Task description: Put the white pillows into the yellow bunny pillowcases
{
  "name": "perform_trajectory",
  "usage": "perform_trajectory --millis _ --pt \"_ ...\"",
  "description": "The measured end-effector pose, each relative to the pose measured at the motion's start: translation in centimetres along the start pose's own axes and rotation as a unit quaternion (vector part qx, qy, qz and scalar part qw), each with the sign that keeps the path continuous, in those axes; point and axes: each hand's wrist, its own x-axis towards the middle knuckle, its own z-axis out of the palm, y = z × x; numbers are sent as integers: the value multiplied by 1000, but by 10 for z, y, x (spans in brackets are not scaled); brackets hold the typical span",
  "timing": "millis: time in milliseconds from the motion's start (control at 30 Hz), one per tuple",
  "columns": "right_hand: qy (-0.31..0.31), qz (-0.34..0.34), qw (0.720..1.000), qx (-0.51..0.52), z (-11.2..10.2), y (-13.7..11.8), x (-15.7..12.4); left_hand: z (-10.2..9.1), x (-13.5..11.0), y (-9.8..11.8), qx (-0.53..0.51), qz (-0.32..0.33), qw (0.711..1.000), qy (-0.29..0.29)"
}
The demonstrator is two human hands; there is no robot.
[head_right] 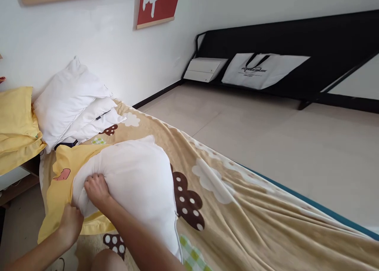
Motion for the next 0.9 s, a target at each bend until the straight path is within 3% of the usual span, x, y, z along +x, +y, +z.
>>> perform_trajectory --millis 100,233,367,433,500,567,733,833,900 --pt "-3 -41 999 -13 1 9 11 -19 -2 -5 70 -37 997 0" --pt "-27 -86 996 -28 15 22 8 -43 -12 -21 77 -16 993 92" --pt "-66 -79 994 -33 36 16 0 -31 -17 -15 110 69 981 147" --pt "-77 -63 995 -29 41 13 3 -16 -17 -5 134 129 975 122" --pt "-78 -43 996 -22 39 10 11 -3 -16 4 150 150 973 86" --pt "-73 -27 997 -15 34 6 20 4 -11 8 132 137 981 47" --pt "-62 -27 998 -7 20 -12 33 8 11 -1 -24 92 995 -15" --pt "-53 -57 997 -5 17 -12 25 12 17 -5 -41 47 998 -18" --pt "-35 -116 993 -3 19 -4 9 17 16 -2 -17 33 999 -21"
